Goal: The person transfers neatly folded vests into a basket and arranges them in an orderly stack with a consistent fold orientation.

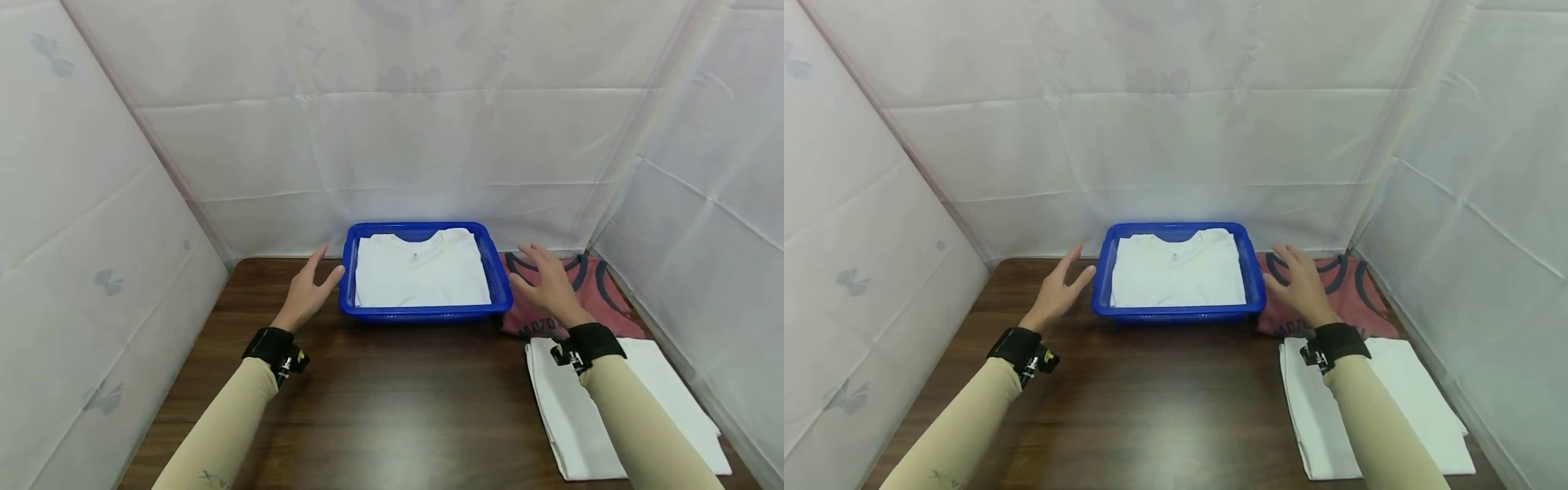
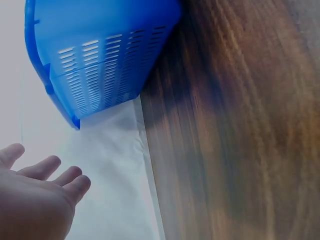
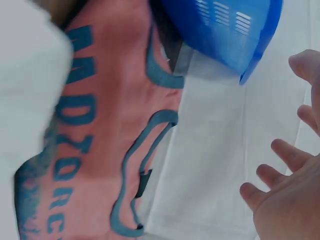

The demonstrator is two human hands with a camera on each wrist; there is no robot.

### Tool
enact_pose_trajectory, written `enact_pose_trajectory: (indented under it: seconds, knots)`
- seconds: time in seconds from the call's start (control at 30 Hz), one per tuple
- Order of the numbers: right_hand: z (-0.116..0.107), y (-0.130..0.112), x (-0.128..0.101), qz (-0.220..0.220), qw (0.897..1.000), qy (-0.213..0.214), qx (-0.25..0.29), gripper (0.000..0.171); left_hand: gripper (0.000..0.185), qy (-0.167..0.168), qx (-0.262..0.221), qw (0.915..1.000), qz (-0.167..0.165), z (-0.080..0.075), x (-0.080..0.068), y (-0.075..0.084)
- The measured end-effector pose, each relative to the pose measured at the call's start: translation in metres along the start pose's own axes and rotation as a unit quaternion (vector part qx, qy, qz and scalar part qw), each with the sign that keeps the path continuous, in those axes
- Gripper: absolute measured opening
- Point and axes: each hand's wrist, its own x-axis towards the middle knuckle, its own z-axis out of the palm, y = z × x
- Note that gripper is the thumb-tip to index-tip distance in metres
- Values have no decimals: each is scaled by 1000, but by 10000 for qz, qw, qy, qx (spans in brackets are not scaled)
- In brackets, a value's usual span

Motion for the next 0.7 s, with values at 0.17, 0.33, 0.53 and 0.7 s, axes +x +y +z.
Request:
enact_pose_trajectory:
  seconds: [0.17,0.33,0.53,0.7]
  knots:
    - [-8,12,-15,-208,9992,196,-295,66,78,32,-44,9999,134,-5,-11,-2]
    - [-22,23,-35,92,9991,64,-417,69,73,69,-134,9996,235,-8,-19,-3]
    - [-39,40,-59,294,9984,-218,-422,72,73,113,-161,9995,263,-9,-24,-3]
    - [-51,55,-87,753,9938,-588,-564,75,72,50,-123,9995,289,-8,-27,-5]
